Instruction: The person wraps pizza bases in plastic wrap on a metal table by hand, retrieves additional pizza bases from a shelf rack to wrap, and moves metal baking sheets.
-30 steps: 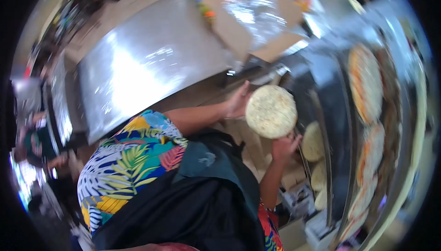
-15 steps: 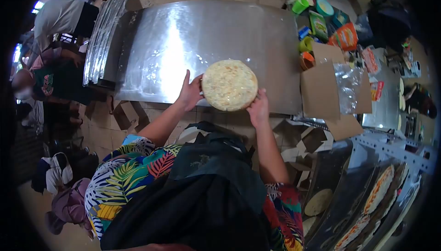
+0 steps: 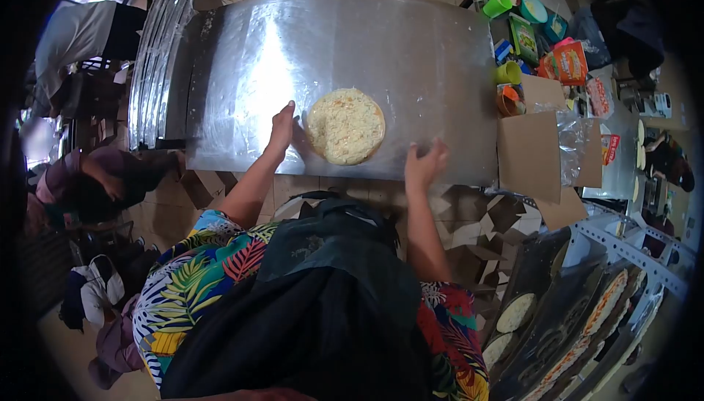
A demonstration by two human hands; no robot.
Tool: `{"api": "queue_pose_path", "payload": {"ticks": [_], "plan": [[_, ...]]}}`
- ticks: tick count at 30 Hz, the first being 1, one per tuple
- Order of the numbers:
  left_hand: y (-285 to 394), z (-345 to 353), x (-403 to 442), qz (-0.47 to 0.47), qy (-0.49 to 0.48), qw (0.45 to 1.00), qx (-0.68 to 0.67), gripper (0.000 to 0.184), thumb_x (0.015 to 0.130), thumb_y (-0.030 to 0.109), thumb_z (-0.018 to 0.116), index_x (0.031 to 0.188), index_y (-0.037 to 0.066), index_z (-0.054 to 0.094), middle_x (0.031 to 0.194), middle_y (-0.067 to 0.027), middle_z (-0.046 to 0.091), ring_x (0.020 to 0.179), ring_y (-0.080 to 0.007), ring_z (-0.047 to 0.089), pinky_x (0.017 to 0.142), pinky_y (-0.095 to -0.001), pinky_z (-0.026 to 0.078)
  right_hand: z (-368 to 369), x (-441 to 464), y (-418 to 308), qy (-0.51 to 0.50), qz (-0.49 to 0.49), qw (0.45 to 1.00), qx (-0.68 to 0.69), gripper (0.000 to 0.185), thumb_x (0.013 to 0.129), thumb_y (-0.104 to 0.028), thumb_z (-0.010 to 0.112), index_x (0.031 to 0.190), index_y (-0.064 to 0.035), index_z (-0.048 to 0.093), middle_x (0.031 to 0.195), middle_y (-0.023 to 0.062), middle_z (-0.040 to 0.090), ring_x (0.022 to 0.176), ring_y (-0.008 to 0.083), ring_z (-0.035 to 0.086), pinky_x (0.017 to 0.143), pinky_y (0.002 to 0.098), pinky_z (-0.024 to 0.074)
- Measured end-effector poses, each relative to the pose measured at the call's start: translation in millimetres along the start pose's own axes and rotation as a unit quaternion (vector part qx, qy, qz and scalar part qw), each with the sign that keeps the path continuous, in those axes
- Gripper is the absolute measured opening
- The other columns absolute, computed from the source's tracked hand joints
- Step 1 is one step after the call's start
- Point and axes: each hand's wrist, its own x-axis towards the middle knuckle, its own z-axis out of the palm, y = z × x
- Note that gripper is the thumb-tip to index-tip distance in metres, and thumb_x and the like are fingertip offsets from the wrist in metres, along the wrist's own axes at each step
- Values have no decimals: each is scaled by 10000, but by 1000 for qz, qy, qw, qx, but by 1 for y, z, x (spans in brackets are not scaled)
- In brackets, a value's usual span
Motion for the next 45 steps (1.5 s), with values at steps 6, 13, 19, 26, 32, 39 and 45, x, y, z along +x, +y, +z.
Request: {"api": "queue_pose_path", "payload": {"ticks": [6,13,19,26,32,39,45], "plan": [[3,-5,8,64,-32,995,76,529,870,500,520,1160,63,592,1162,-217,497,1093,-304,489,921,-369,397,-14,8,18,-86,203,971,-90,551,677,-336,741,1083,-18,546,1136,153,580,1033,368,558,913,466,395],[24,13,-9,179,-60,977,98,421,844,423,602,1114,99,600,1170,-172,467,1086,-285,466,881,-353,415,-8,10,17,-34,303,889,343,235,728,-66,700,896,-23,542,804,49,558,697,139,537,625,262,441],[22,15,-21,122,-170,978,14,449,835,368,638,1138,46,555,1133,-145,509,1047,-240,502,849,-320,439,-18,-4,-68,15,83,932,353,176,781,30,609,930,-18,530,808,30,530,716,99,512,627,240,428],[25,8,-37,-28,-293,948,-122,531,850,377,630,1220,47,440,1015,-94,557,899,-159,562,790,-314,465,8,-37,-155,-193,-242,931,195,227,766,15,559,988,-21,534,941,157,541,857,333,554,727,385,467],[-3,20,-41,-49,-249,942,-220,567,809,273,703,1210,19,393,839,-105,576,717,-154,584,621,-271,491,-13,-53,-148,-267,-398,858,185,251,782,-64,571,1028,-23,539,1025,159,558,923,342,568,769,399,473],[-44,39,-43,61,-199,972,-105,538,692,-35,622,1161,55,373,704,-65,566,617,-143,573,541,-276,478,-1,-4,-101,-137,-218,965,48,468,837,-268,590,1211,-23,448,1264,186,450,1172,343,429,978,439,342],[-48,-24,-53,141,-16,986,85,591,687,91,689,1199,73,396,948,-118,556,876,-237,567,768,-369,457,58,-21,-113,-192,-335,919,-79,723,862,-430,521,1421,-73,231,1470,150,232,1363,328,195,1095,498,139]]}}
